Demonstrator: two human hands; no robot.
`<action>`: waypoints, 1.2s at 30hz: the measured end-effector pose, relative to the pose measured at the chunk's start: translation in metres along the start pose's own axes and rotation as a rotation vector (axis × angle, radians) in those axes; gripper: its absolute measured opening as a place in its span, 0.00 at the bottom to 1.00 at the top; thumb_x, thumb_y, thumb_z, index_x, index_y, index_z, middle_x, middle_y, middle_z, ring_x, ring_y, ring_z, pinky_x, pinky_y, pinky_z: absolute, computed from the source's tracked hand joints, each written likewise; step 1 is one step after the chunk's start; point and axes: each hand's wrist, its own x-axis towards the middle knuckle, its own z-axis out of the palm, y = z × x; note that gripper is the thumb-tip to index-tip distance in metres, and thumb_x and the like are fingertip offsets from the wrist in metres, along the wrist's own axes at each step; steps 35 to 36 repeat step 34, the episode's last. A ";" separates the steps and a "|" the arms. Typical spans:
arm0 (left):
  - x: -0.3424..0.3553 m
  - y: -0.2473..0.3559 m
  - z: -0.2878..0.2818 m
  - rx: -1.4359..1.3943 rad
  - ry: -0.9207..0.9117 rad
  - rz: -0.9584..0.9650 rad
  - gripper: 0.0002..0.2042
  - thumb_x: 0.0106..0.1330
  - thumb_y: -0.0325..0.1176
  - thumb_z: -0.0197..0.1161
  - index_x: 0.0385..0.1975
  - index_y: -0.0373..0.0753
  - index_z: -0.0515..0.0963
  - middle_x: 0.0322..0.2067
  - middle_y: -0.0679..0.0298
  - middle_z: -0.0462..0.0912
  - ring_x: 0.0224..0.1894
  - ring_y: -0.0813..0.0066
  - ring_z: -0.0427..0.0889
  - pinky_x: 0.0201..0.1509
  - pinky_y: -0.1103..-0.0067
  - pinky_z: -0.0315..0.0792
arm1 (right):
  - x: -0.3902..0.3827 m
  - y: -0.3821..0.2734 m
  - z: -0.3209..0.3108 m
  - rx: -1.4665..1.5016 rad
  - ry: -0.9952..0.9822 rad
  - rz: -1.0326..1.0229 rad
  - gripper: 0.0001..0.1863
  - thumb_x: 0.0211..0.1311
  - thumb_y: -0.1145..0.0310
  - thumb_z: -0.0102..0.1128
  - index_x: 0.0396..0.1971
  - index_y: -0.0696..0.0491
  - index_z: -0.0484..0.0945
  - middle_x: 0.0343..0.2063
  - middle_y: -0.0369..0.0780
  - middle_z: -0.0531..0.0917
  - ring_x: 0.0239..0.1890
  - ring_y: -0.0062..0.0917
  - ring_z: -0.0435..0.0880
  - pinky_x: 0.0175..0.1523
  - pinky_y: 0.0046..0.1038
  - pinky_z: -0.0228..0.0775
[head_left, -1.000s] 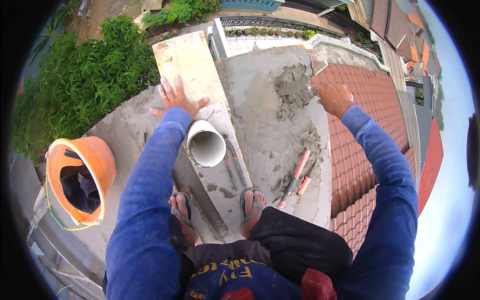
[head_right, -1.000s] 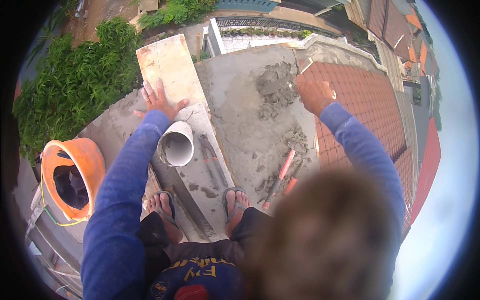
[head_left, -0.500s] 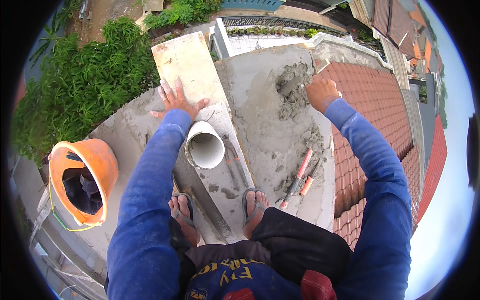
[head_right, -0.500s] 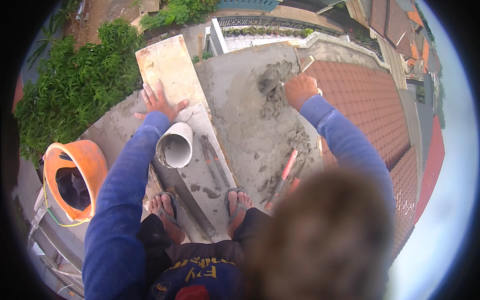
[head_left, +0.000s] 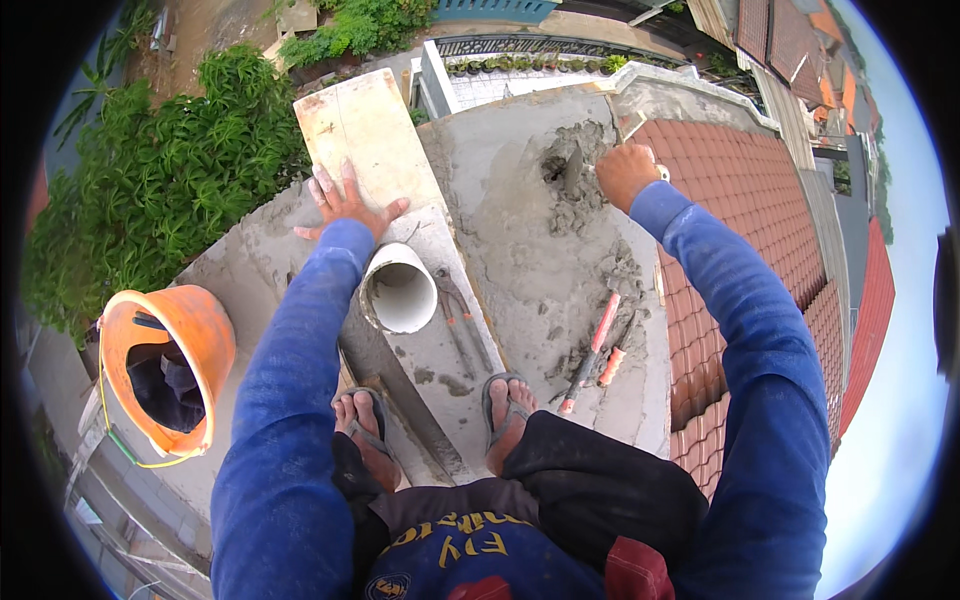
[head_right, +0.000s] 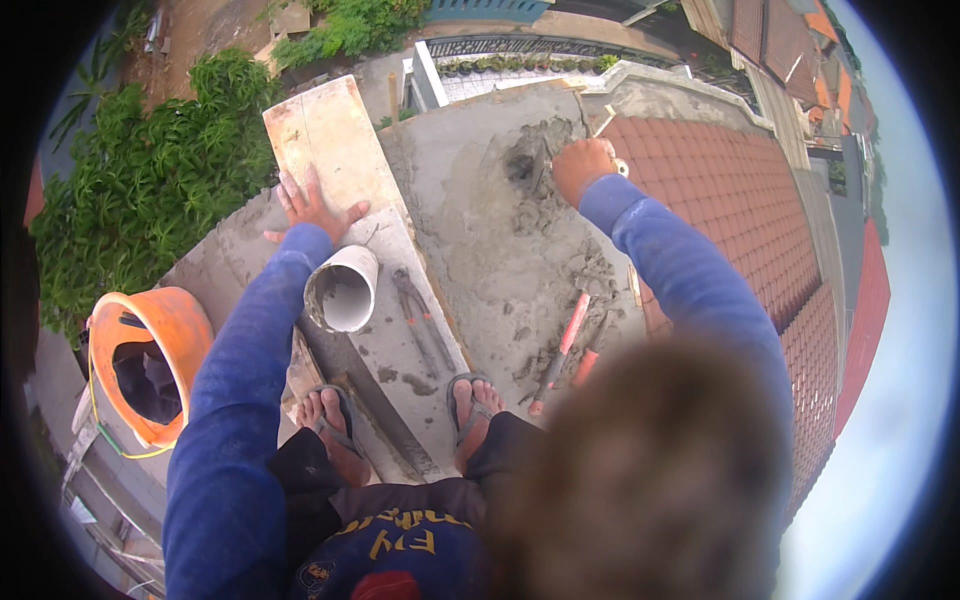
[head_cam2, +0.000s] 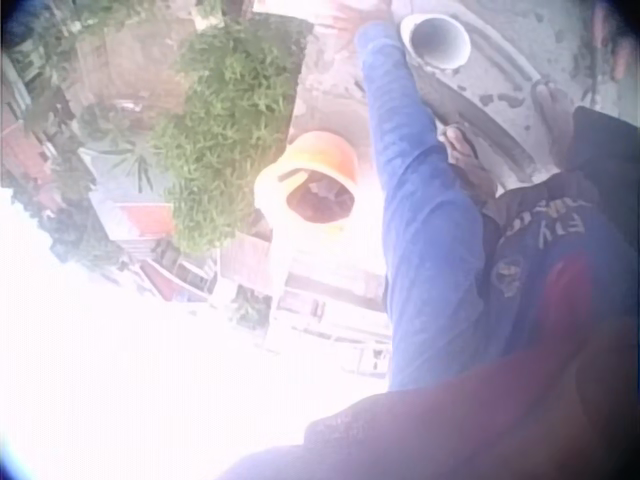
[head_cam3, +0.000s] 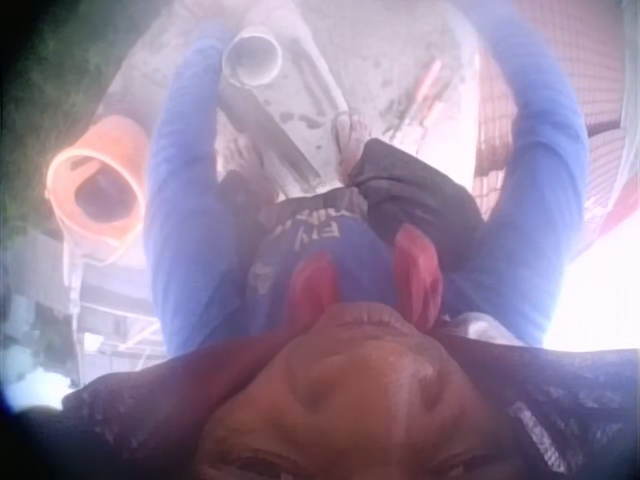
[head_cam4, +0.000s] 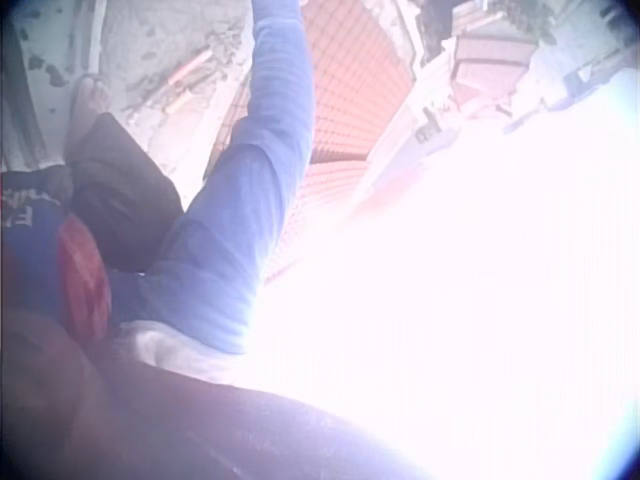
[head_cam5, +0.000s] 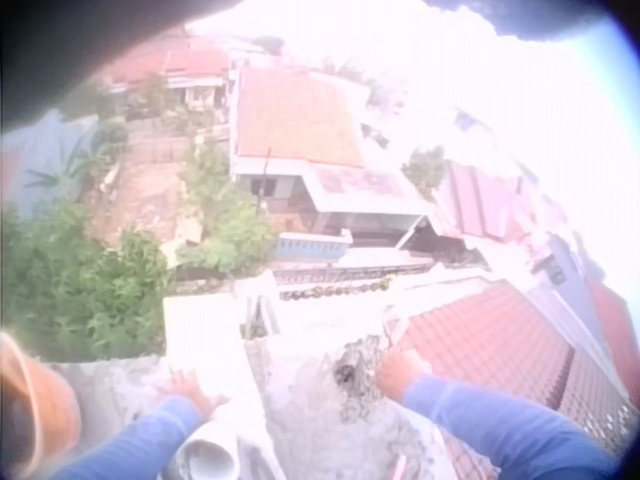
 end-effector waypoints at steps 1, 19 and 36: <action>0.001 0.002 0.000 -0.001 0.001 0.003 0.66 0.46 0.83 0.63 0.81 0.63 0.33 0.81 0.58 0.20 0.83 0.58 0.23 0.67 0.21 0.36 | -0.003 0.008 0.009 0.023 -0.004 -0.003 0.11 0.64 0.62 0.62 0.38 0.50 0.90 0.33 0.41 0.90 0.40 0.37 0.91 0.40 0.46 0.79; -0.003 0.008 -0.003 0.025 0.001 0.001 0.66 0.47 0.82 0.62 0.81 0.62 0.32 0.81 0.58 0.18 0.82 0.60 0.20 0.68 0.22 0.34 | -0.007 -0.007 0.011 0.143 -0.052 0.081 0.10 0.62 0.68 0.59 0.31 0.52 0.90 0.34 0.43 0.90 0.39 0.38 0.91 0.43 0.38 0.83; -0.004 0.003 0.002 0.020 0.041 0.023 0.66 0.46 0.82 0.65 0.81 0.58 0.37 0.81 0.54 0.21 0.83 0.51 0.24 0.65 0.20 0.35 | -0.006 -0.025 0.033 0.248 -0.065 0.039 0.11 0.61 0.64 0.62 0.35 0.51 0.91 0.37 0.43 0.91 0.42 0.38 0.91 0.43 0.39 0.83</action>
